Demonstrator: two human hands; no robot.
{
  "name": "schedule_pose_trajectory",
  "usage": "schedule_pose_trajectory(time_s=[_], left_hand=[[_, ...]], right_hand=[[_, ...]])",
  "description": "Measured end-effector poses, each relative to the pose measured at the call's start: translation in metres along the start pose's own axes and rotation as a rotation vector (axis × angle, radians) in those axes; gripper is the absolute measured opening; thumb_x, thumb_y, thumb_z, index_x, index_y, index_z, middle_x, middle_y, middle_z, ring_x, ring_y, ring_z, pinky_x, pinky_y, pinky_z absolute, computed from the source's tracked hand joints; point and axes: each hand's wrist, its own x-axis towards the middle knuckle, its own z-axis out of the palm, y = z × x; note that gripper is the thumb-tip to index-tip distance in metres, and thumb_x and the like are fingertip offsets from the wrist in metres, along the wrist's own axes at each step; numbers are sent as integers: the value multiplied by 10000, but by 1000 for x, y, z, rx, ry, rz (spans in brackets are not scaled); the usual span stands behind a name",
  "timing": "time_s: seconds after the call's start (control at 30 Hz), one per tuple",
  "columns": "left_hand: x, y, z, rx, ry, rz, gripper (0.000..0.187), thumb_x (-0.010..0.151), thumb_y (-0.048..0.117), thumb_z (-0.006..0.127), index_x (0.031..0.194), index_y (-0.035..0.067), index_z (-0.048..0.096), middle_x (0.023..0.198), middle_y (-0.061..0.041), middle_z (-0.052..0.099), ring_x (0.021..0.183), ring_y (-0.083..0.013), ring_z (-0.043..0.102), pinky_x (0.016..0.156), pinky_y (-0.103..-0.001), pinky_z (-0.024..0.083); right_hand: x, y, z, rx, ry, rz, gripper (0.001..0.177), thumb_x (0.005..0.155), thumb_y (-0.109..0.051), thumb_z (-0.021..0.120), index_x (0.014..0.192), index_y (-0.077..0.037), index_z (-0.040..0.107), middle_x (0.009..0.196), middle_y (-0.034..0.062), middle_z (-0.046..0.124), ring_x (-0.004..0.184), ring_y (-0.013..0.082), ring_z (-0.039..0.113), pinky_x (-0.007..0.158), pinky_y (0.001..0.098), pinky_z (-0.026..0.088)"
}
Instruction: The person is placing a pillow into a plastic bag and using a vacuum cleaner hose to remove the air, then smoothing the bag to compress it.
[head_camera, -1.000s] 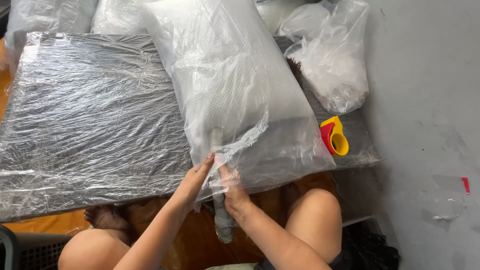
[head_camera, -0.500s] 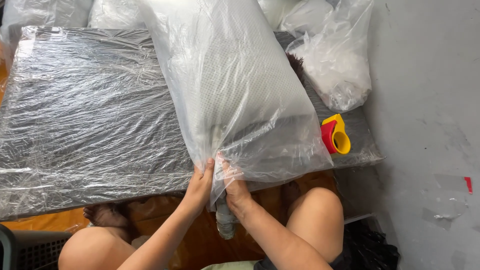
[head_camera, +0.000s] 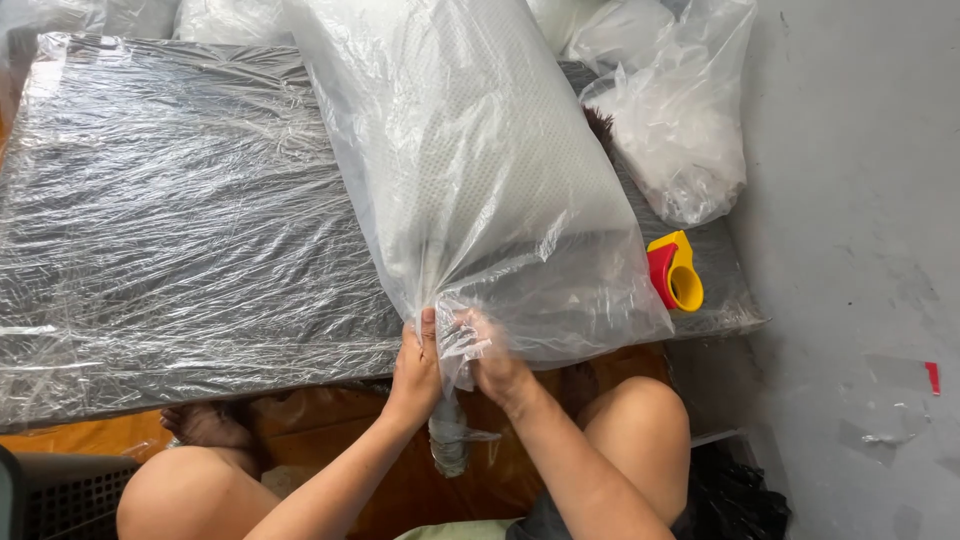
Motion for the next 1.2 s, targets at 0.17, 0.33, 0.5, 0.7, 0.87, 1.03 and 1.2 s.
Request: schedule_pose_trajectory(time_s=[0.17,0.33,0.5,0.7,0.87,1.03,1.2], left_hand=[[4,-9,2,39,-19,17,848,997,739,306,1484,57,437,1416,-348,532,1381,-509,462,1182,-592,341],[5,-6,5,63,-14,-4,924,937,787,373,1483,43,426,1412,-346,534,1383,-492,466,1190,-581,342],[9,-14,9,93,9,-24,1024,808,827,584,1477,63,451,1386,-320,571,1362,-465,511,1168,-560,388],[5,-5,14,80,-5,-94,932,760,705,759,1406,69,544,1341,-270,632,1346,-409,555,1139,-517,439],[9,-9,17,-17,41,-122,778,753,528,830,1326,50,609,1283,-274,670,1300,-414,598,1068,-518,494],[27,-26,22,-90,42,-119,685,762,443,841,1285,49,639,1225,-241,702,1236,-394,646,1001,-501,516],[33,-30,23,-148,66,-110,620,743,357,833,1240,31,655,1161,-225,711,1169,-362,670,957,-488,520]], right_hand=[[46,26,-73,-616,86,126,304,804,-282,757,928,-9,705,827,172,684,795,297,630,750,366,516],[82,43,-102,-1176,130,103,491,813,-441,821,1154,-98,740,1057,160,763,994,333,722,861,403,577],[65,11,-71,-803,336,276,387,788,-332,840,1078,-82,789,975,124,795,882,263,781,749,384,630],[42,-12,-14,-749,299,7,463,794,-350,878,1043,28,782,993,222,776,975,335,743,832,454,565],[34,-19,-37,-305,132,182,271,852,-26,742,1117,26,768,1123,253,746,1123,394,709,1014,473,577],[34,-3,-65,242,86,213,386,868,92,637,1253,75,633,1236,305,662,1250,478,601,1142,612,429],[19,11,-118,372,32,7,234,871,100,663,1083,7,695,1093,324,718,1032,492,705,993,667,525]])
